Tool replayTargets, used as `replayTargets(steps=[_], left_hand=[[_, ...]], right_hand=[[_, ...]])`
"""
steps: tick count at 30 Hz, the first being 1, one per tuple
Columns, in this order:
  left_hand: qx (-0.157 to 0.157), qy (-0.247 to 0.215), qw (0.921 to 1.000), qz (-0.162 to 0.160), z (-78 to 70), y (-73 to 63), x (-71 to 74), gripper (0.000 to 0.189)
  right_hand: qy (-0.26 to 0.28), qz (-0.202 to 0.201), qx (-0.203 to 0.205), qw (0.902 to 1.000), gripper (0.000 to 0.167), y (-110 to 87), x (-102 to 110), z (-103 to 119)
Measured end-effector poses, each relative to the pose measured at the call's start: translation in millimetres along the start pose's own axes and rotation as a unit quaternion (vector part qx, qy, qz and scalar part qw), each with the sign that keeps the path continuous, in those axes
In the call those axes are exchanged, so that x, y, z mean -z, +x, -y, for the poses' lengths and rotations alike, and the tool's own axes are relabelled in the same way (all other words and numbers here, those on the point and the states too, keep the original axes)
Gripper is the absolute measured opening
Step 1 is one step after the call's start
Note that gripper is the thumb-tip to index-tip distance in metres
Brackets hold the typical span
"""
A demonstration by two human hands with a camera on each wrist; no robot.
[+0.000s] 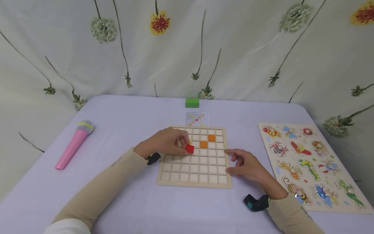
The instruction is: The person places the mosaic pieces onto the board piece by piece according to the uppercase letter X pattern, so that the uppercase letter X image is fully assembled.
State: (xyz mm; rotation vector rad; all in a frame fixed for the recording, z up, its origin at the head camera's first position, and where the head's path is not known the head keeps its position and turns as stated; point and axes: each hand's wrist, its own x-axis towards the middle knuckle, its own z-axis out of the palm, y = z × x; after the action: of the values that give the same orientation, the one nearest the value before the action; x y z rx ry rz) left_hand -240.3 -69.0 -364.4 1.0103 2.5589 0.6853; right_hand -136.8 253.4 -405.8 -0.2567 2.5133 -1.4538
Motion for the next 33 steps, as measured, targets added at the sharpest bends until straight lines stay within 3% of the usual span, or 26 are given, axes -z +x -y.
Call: replayTargets(steps=[15, 25, 33], left_hand=[[0.024, 0.076, 0.9968, 0.006, -15.1, 11.1, -4.7, 0.016], [0.033, 0.084, 0.9956, 0.024, -22.8, 18.9, -5.0, 0.018], [0.040, 0.084, 0.9953, 0.027, -20.4, 22.6, -10.0, 0.018]], right_hand=[[-0.014, -0.008, -0.003, 0.9999, 0.071, 1.3, -2, 0], [-0.018, -0.010, 0.001, 0.9998, 0.071, 0.6, -1, 0], [-0.020, -0.003, 0.006, 0.9998, 0.071, -0.6, 0, 1]])
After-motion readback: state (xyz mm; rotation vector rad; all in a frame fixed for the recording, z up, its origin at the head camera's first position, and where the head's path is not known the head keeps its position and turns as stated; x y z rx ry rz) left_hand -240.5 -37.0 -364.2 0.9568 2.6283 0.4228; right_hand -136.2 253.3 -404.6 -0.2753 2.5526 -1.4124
